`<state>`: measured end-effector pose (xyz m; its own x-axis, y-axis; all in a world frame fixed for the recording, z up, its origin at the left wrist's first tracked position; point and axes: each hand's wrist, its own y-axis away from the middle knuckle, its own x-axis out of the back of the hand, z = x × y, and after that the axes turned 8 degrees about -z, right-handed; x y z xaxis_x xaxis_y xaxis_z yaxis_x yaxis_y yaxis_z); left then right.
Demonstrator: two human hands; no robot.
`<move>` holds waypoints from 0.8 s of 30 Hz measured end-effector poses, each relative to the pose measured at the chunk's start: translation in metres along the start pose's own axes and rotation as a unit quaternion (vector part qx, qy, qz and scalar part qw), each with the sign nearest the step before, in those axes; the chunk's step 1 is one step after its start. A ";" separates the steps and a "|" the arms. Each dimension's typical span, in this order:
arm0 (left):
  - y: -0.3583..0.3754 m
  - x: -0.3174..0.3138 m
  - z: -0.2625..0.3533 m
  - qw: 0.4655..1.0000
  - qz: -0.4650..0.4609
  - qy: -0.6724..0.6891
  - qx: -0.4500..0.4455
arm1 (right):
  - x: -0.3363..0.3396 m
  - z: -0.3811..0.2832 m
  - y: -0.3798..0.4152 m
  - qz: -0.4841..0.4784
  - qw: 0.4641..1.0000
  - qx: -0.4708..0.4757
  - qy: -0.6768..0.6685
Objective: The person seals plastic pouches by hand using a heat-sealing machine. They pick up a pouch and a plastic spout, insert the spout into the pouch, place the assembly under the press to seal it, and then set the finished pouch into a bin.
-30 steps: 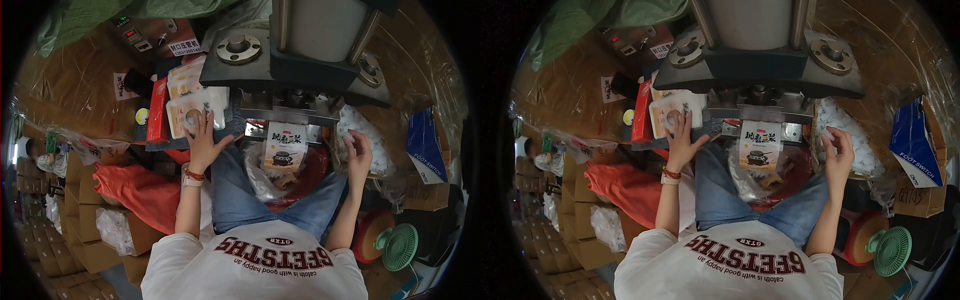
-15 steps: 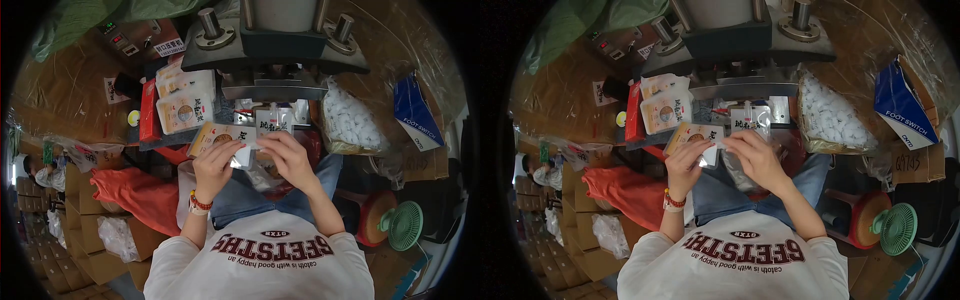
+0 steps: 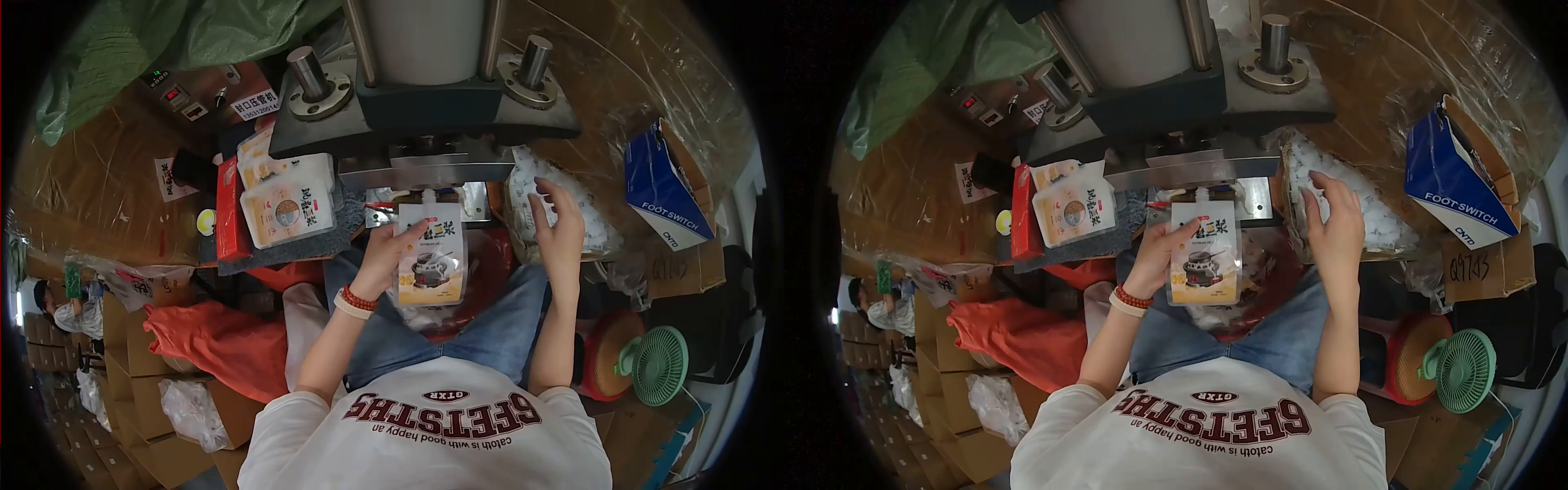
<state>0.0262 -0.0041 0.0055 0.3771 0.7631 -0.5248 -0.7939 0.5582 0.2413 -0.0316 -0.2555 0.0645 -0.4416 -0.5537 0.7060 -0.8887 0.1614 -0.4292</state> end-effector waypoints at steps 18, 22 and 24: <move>0.085 0.107 0.024 0.580 0.171 -0.779 -0.165 | -0.023 -0.004 0.012 0.012 0.929 -0.057 -0.366; 0.095 0.077 0.021 0.739 0.227 -0.626 -0.102 | -0.024 -0.047 0.021 -0.070 0.912 0.079 -0.396; 0.090 0.060 0.017 0.749 0.216 -0.557 -0.287 | -0.033 -0.076 0.027 -0.126 0.845 0.064 -0.515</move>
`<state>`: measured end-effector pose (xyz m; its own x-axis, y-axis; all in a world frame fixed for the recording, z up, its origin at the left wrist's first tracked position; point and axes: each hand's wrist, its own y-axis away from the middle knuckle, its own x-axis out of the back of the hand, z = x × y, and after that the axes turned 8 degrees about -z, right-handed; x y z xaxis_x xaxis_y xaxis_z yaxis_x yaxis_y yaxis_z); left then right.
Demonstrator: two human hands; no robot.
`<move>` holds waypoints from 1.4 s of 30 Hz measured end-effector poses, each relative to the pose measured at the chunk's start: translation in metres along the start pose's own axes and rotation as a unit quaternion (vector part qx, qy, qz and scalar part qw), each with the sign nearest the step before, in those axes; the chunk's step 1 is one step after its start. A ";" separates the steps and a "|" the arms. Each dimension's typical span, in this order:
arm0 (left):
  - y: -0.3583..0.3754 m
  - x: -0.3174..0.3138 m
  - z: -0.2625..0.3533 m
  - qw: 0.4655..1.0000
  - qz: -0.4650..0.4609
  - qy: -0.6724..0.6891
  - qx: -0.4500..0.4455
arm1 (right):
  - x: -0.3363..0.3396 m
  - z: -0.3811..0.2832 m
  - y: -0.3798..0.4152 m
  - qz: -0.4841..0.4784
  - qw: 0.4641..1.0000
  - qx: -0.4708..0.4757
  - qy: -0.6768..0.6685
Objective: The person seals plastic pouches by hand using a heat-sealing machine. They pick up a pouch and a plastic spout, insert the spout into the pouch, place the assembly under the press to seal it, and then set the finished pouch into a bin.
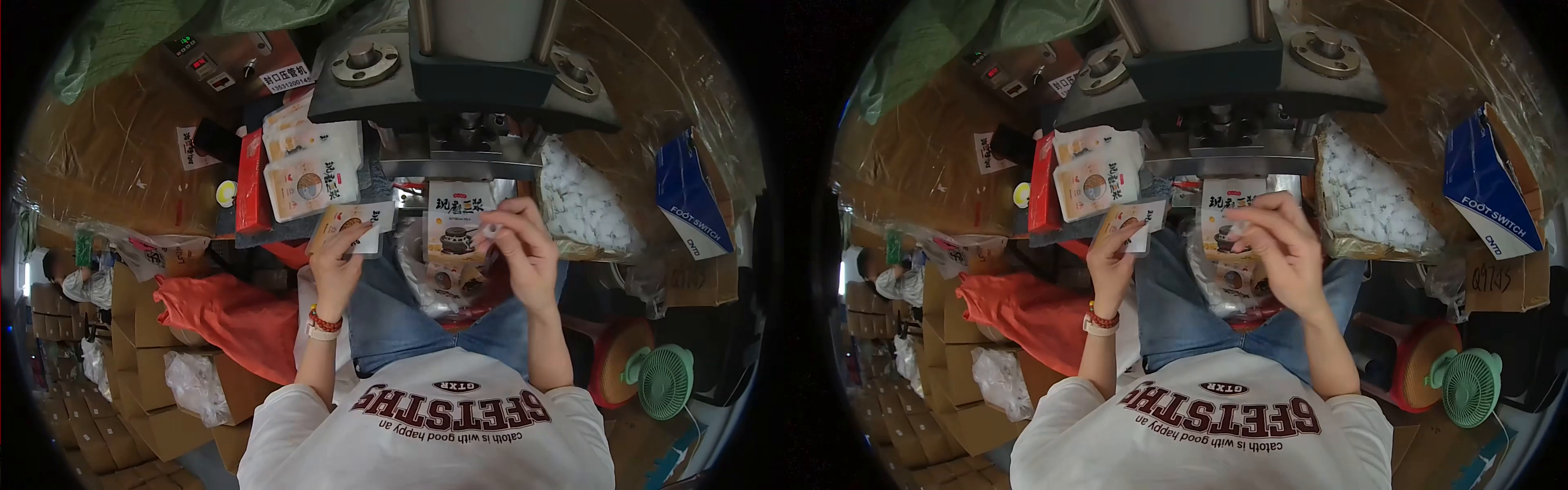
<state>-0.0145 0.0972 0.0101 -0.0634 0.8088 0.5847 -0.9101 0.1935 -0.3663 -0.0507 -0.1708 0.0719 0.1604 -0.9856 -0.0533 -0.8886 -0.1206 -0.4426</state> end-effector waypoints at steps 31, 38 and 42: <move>-0.069 -0.073 0.018 0.859 -0.172 0.406 0.260 | 0.111 0.057 0.009 0.083 0.790 -0.206 0.571; -0.022 0.010 -0.049 0.927 -0.109 -0.358 -0.012 | 0.084 0.033 0.015 0.238 0.953 -0.109 0.154; 0.014 0.020 -0.059 0.958 -0.202 -0.188 0.077 | 0.033 0.005 0.010 0.110 0.992 -0.049 -0.049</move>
<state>-0.0043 0.1485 -0.0258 0.1909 0.4228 0.8859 -0.9391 0.3415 0.0393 -0.0519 -0.2041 0.0614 -0.0053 -0.9739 -0.2269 -0.9437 0.0799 -0.3210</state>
